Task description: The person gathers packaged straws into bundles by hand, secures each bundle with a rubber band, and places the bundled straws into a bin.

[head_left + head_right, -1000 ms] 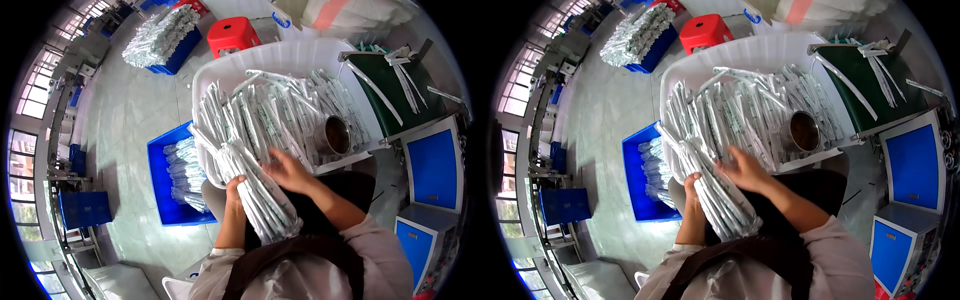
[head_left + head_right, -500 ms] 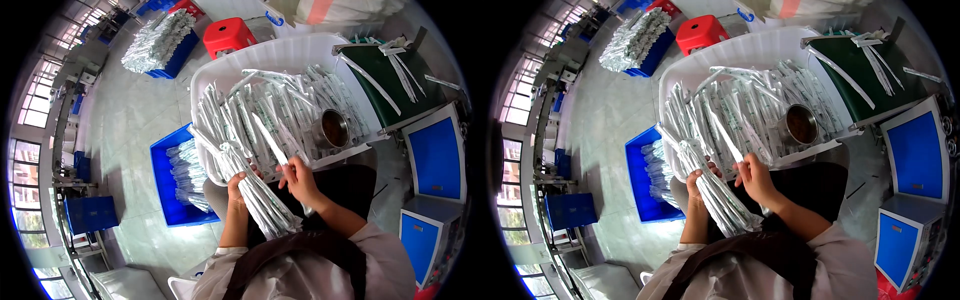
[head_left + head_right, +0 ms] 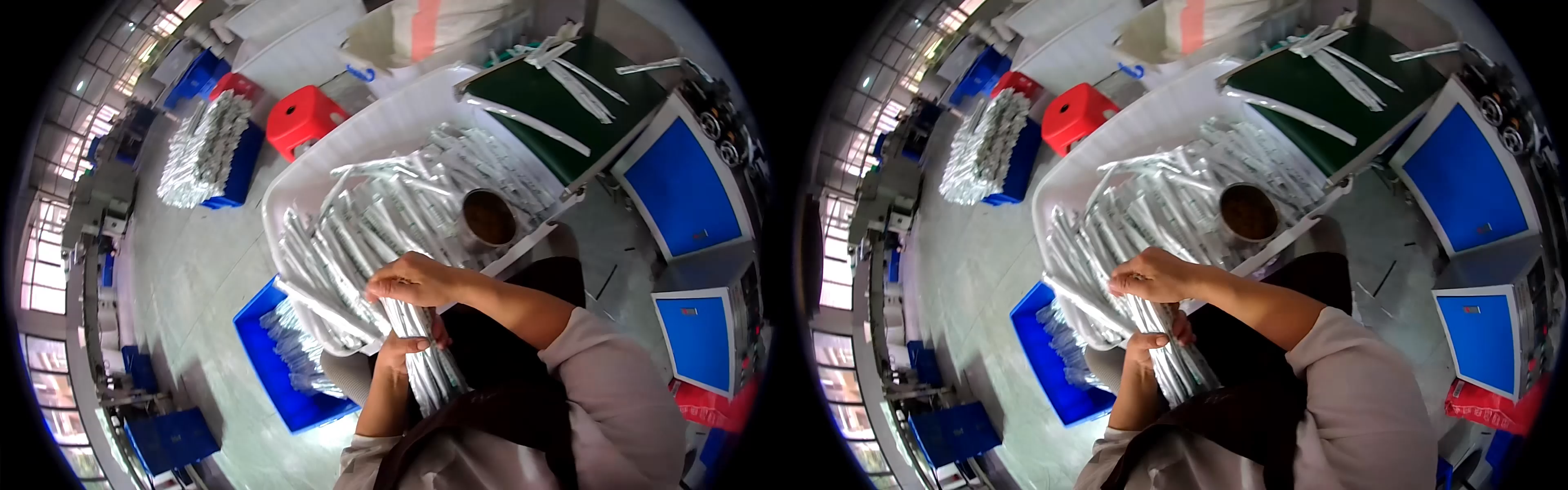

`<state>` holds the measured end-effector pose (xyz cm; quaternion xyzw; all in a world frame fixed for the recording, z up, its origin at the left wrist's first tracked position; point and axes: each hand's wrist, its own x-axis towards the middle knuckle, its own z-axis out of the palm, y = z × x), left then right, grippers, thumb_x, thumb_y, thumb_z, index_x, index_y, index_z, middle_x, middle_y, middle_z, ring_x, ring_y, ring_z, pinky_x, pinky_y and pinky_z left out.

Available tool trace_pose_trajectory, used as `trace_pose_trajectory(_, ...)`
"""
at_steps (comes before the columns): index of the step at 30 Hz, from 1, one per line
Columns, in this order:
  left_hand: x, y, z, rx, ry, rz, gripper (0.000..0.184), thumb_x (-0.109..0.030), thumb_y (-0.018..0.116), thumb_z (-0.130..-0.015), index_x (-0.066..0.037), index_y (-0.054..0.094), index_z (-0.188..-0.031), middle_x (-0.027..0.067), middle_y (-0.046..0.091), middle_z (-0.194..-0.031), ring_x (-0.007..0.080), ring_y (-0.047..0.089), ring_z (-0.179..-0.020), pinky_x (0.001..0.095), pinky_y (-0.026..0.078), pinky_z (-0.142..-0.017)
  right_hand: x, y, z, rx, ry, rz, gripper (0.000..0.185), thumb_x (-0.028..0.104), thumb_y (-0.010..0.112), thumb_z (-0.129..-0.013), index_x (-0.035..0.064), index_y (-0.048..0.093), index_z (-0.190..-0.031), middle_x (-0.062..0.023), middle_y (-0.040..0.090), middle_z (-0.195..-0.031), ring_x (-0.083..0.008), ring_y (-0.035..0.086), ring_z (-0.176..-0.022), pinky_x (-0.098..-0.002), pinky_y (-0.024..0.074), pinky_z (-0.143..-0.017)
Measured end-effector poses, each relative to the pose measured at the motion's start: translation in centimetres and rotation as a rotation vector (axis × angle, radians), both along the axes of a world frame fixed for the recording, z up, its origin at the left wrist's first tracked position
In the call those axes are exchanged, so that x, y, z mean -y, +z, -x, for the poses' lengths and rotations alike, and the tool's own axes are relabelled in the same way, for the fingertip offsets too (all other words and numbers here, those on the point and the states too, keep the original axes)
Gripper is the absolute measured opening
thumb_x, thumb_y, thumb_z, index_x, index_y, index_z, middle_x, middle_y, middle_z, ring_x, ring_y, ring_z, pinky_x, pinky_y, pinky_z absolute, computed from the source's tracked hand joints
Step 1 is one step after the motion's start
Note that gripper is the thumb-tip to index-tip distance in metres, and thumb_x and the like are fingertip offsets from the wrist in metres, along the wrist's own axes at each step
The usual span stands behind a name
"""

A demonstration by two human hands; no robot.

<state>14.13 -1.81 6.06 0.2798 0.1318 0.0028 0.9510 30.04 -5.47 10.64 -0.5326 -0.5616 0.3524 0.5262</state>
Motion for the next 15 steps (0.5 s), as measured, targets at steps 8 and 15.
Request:
trace_pose_trajectory(8, -1.1, 1.0, -1.0, -0.123, 0.054, -0.078, 0.053, -0.002, 0.06, -0.053, 0.005, 0.047, -0.104, 0.014, 0.053, -0.076, 0.0273, 0.055, -0.069, 0.0369, 0.045, -0.071, 4.5, -14.9, -12.4, 0.665, -0.563, 0.968, 0.017, 0.008, 0.054, -0.071, -0.0002, 0.062, -0.083, -0.022, 0.06, -0.086, -0.0332, 0.059, -0.085, -0.0406, 0.0475, -0.073)
trace_pose_trajectory(15, -1.6, 1.1, -1.8, -0.21, 0.059, -0.066, 0.032, -0.002, 0.059, -0.06, 0.009, 0.054, -0.09, 0.0161, 0.057, -0.076, 0.0248, 0.058, -0.073, 0.0314, 0.048, -0.069, 4.2, -14.7, -11.6, 0.803, -0.643, 0.883, 0.016, 0.01, 0.051, -0.075, 0.0031, 0.065, -0.078, -0.0192, 0.061, -0.084, -0.0342, 0.059, -0.082, -0.0419, 0.0485, -0.07)
